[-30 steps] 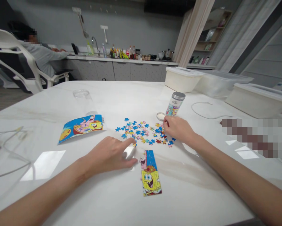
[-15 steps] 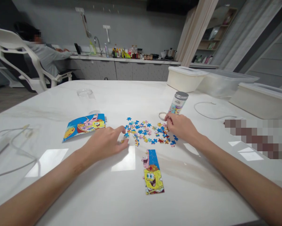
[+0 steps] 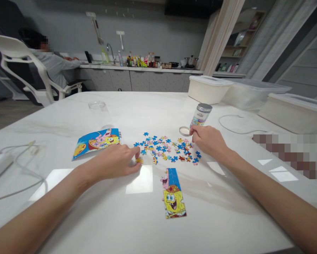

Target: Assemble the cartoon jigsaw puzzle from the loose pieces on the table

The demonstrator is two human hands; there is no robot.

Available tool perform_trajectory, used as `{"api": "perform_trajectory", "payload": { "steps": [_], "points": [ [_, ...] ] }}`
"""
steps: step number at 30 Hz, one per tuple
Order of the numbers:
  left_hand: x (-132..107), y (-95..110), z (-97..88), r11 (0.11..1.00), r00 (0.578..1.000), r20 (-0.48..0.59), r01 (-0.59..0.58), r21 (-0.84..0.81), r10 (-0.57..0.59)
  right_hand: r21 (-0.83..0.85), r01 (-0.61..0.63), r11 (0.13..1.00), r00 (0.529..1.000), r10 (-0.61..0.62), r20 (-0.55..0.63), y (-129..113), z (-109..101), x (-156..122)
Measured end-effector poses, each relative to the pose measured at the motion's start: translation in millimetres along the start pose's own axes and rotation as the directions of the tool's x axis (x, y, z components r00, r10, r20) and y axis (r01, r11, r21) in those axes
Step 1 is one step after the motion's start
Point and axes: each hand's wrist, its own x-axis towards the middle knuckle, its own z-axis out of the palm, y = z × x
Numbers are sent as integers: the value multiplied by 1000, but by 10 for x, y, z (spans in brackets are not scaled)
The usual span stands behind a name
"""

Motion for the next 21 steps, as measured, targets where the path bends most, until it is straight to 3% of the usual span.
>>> {"api": "perform_trajectory", "payload": {
  "steps": [8,13,17,21],
  "points": [
    [5,-13,77,986,994,-105,-11,169,29,-143,-49,989,999,48,-10,44,-68,10],
    [39,4,119,986,992,-125,19,166,2,-151,-39,988,999,43,22,32,-88,-5],
    [44,28,105,984,993,-116,8,180,13,-69,34,997,998,-31,49,24,-53,-3],
    [33,50,74,982,992,-122,6,187,18,11,181,983,983,-181,27,38,-5,-2]
  ]
}}
